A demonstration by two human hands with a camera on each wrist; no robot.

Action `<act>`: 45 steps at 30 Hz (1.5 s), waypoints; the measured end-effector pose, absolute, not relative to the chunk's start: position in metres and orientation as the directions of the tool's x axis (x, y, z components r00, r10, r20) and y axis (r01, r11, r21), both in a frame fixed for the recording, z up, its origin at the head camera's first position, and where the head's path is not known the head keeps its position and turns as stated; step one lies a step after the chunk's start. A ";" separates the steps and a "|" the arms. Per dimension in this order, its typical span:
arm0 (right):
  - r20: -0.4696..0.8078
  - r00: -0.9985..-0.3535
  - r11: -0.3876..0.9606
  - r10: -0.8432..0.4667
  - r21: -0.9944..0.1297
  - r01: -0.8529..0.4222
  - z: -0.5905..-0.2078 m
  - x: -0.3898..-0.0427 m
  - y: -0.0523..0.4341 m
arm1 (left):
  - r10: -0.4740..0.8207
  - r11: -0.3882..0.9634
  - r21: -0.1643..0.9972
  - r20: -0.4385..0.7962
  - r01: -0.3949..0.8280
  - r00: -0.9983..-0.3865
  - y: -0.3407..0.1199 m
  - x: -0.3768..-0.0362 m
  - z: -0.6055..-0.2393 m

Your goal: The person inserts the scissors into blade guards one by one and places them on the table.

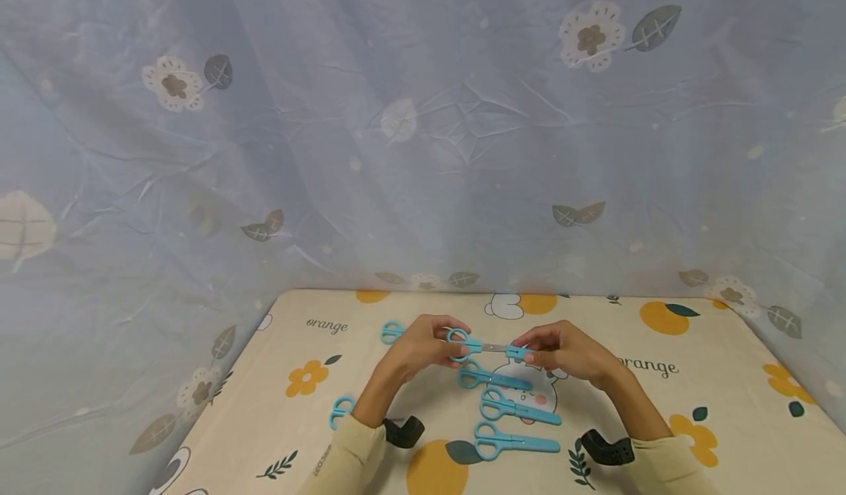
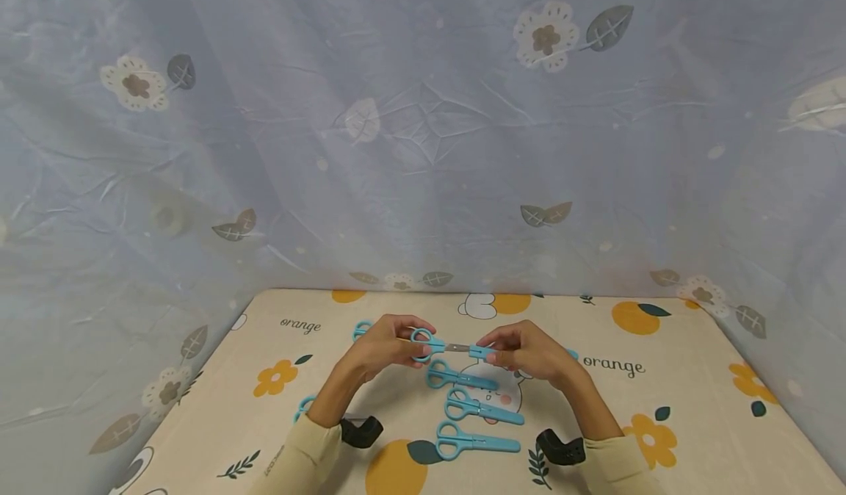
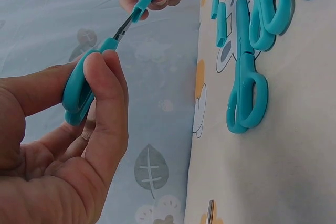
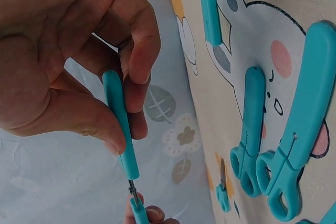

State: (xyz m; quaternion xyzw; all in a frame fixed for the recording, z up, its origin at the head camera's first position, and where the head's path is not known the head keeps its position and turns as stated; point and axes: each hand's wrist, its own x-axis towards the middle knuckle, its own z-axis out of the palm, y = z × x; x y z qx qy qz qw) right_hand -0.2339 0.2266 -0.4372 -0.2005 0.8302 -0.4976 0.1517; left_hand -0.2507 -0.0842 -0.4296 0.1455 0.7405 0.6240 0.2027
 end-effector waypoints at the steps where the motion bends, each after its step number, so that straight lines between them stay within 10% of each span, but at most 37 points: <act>1: -0.052 -0.873 0.424 -0.484 -0.887 -0.183 -0.437 -0.234 0.227 | 0.468 0.179 0.983 -0.120 -0.039 -0.876 -0.084 -0.251 -0.430; 45: -0.033 -0.871 0.427 -0.490 -0.880 -0.206 -0.435 -0.231 0.220 | 0.487 0.213 0.976 -0.061 0.050 -0.871 -0.071 -0.244 -0.431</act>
